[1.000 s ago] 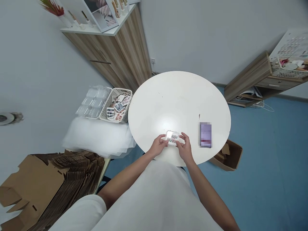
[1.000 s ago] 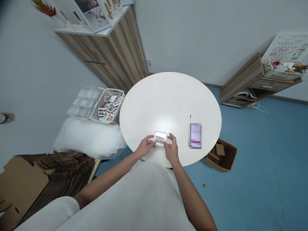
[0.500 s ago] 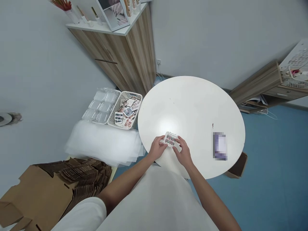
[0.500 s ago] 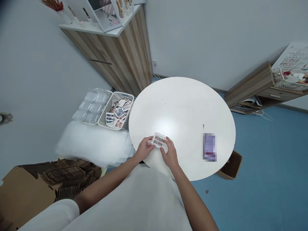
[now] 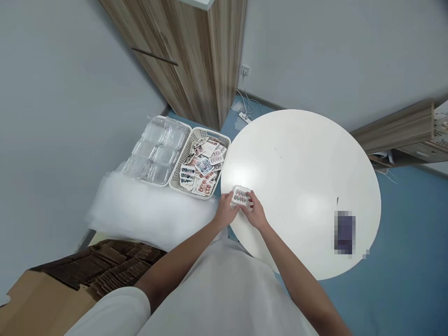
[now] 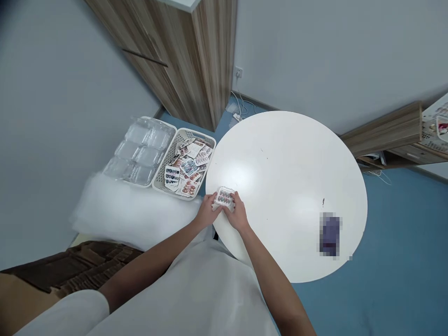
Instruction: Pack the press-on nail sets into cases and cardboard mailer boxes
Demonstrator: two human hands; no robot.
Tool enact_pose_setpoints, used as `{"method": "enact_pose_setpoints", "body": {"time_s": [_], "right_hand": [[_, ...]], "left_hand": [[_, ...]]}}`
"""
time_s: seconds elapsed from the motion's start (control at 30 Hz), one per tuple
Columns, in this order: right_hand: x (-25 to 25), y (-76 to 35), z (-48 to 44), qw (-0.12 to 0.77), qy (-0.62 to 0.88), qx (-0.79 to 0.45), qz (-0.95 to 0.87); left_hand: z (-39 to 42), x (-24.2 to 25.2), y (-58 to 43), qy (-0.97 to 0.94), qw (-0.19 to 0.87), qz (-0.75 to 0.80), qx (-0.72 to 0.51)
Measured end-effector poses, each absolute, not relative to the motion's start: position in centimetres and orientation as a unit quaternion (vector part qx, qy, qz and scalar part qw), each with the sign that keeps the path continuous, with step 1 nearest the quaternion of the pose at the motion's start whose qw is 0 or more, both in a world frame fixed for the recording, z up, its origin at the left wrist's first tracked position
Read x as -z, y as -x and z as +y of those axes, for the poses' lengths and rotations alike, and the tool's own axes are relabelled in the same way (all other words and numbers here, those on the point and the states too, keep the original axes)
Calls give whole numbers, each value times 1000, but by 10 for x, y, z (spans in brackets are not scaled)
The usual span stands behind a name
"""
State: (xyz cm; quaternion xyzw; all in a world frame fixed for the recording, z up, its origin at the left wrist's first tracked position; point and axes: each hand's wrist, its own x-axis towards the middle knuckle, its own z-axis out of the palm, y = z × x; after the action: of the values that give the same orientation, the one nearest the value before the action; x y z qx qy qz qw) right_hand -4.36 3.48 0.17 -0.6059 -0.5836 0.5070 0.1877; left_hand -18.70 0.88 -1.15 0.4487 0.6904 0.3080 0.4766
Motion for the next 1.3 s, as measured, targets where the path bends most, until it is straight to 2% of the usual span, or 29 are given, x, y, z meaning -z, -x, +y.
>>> {"method": "enact_pose_setpoints", "body": {"time_s": [0.23,0.5,0.83,1.3], "right_hand": [[6,66,44,181,626,-506,-565],[0,82,38,209,703,-516,-442],[4,82,56,222,671,-531,-467],[-7,66,23,213,650,-549,-480]], "left_hand": [[18,24,200,-413,509,691,-305],[10,20,194,-391,526,670,-349],[24,23,196,-401,521,657,-369],[4,28,189,-393,508,671,-371]]}}
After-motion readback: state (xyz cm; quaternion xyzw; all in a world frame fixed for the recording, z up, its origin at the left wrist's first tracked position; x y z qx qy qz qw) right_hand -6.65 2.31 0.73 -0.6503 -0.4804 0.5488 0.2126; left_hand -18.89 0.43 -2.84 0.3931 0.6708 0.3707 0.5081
